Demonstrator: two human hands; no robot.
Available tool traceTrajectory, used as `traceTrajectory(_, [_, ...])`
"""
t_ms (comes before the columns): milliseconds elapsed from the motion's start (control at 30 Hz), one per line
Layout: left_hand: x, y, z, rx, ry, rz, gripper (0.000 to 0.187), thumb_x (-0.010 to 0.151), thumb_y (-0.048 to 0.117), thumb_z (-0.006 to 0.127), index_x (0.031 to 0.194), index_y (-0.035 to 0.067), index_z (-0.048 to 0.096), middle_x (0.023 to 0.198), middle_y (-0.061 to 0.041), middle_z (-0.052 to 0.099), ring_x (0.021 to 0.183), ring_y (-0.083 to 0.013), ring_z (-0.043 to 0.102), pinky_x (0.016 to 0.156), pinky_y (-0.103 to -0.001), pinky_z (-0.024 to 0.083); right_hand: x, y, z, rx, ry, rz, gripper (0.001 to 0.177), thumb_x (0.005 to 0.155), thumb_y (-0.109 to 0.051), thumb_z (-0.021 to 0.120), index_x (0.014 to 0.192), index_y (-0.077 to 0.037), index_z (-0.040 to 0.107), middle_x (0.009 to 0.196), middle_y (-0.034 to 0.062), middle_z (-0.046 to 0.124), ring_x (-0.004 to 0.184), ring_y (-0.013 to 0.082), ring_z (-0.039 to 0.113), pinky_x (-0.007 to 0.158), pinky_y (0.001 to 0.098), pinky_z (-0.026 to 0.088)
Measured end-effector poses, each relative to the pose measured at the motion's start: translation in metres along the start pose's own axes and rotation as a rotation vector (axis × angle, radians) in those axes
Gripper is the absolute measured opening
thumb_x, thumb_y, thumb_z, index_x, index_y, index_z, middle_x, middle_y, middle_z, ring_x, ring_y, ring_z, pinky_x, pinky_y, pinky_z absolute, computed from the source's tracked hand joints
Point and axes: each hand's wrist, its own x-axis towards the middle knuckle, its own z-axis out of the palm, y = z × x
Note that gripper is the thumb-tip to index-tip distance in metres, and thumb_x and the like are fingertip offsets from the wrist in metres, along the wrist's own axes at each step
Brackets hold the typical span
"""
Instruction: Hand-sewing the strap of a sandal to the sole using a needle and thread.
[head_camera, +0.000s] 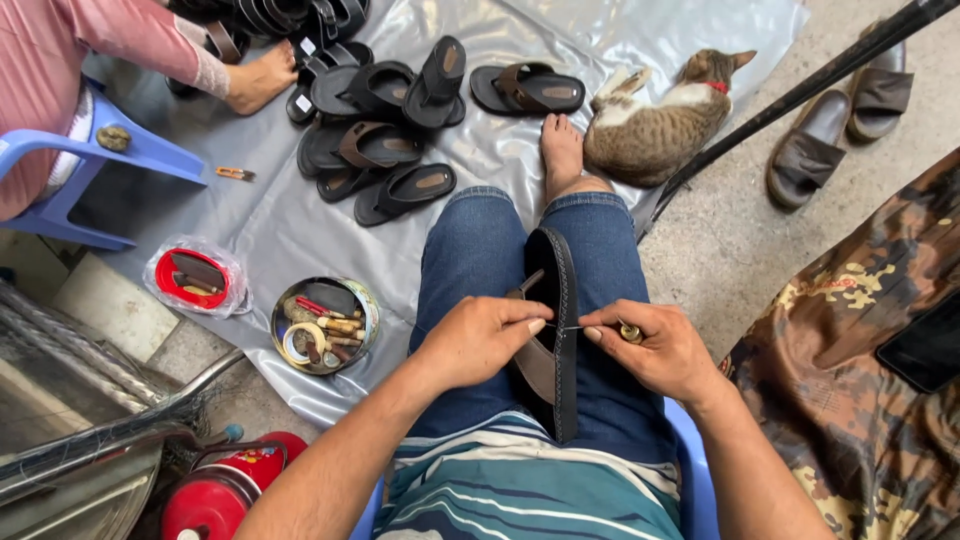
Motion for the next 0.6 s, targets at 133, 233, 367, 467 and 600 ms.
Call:
traceTrajectory(133, [-0.024,0.011,0.001,0.157,0.114,0.182,0.028,0.086,0.026,0.052,0.11,0.018,0.064,0.097,-0.01,0.068,0.088,-0.0336,0.065,0.073,-0.042,0.054,0.002,-0.034,-0.02,0.027,-0.153,0.123,0.006,0.069,-0.013,0.069,0.072,-0.008,0.072,0.042,0.0106,0.062,0.043,0.0182,0.057,0.043,0.0323,0.046])
traceTrajectory(233, [-0.033,0.012,0.015,0.387,0.301,0.319,0.037,0.08,0.04,0.06,0.116,0.03,0.056,0.1,-0.001,0.055,0.079,-0.0339,0.063,0.064,-0.048,0.053,0.009,-0.068,-0.023,0.005,-0.234,0.062,0.006,0.069,-0.018,0.071,0.07,-0.012,0.071,0.044,0.0071,0.066,0.044,0.017,0.063,0.043,0.0311,0.05])
traceTrajectory(367, [-0.035,0.0,-0.011,-0.217,0.278,0.367,0.015,0.083,0.022,0.055,0.094,0.018,0.065,0.107,-0.008,0.057,0.093,-0.0361,0.062,0.077,-0.046,0.053,0.023,-0.085,-0.038,-0.107,-0.193,-0.072,0.026,0.076,-0.019,0.063,0.1,-0.008,0.063,0.071,0.0182,0.066,0.064,0.0313,0.066,0.058,0.0426,0.052])
traceTrajectory(467, [-0.06,-0.06,-0.094,-0.751,0.582,0.296,0.01,0.086,0.013,0.054,0.091,0.007,0.06,0.107,-0.014,0.06,0.095,-0.0286,0.062,0.082,-0.04,0.054,0.013,-0.061,-0.06,-0.155,-0.072,-0.083,0.038,0.087,-0.02,0.045,0.121,-0.006,0.052,0.091,0.0136,0.061,0.069,0.0224,0.057,0.061,0.0338,0.049])
traceTrajectory(600, [-0.096,-0.106,-0.137,-0.813,1.507,-0.344,0.044,0.078,0.033,0.054,0.121,0.023,0.051,0.126,0.001,0.055,0.123,-0.0242,0.049,0.1,-0.044,0.033,-0.003,-0.019,-0.065,-0.332,-0.09,-0.141,0.037,0.089,-0.022,0.04,0.123,-0.012,0.053,0.103,0.0102,0.053,0.098,0.0192,0.049,0.088,0.0338,0.042])
